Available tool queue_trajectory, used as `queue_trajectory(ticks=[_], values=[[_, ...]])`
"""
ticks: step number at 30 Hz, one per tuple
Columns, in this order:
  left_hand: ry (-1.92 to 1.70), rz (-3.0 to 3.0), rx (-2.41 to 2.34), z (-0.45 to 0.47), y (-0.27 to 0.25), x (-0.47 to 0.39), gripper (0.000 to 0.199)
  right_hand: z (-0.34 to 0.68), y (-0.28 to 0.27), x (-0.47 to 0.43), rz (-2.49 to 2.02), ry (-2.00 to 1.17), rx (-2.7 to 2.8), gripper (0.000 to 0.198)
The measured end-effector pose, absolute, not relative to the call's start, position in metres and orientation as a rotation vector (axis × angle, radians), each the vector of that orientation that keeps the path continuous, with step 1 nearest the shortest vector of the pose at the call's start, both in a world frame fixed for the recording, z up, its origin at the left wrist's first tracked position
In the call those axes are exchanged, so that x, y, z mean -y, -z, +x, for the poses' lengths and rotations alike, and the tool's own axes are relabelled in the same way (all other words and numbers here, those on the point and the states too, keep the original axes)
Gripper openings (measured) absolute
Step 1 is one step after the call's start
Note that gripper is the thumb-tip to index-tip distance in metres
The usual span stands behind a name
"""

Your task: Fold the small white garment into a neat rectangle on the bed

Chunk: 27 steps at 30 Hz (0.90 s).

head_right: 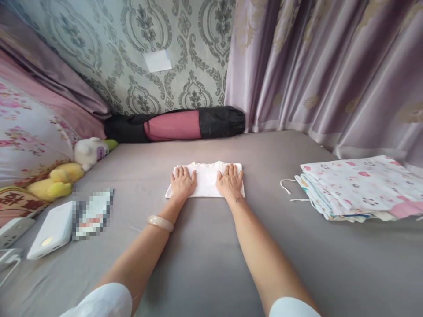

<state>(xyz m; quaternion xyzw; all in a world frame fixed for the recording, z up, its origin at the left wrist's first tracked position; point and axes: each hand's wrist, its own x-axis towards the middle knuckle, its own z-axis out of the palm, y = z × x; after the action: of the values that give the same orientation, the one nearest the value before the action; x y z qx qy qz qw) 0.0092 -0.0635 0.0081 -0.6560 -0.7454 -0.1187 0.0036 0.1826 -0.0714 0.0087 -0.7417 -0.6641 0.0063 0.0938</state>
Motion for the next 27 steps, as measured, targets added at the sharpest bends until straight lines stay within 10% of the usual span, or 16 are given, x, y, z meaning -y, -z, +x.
queue_trajectory(ticks=[27], values=[[0.304,-2.272,2.265,-0.039,-0.001,0.056,0.062,0.221,-0.006,0.064,-2.294,-0.123,1.928,0.062]])
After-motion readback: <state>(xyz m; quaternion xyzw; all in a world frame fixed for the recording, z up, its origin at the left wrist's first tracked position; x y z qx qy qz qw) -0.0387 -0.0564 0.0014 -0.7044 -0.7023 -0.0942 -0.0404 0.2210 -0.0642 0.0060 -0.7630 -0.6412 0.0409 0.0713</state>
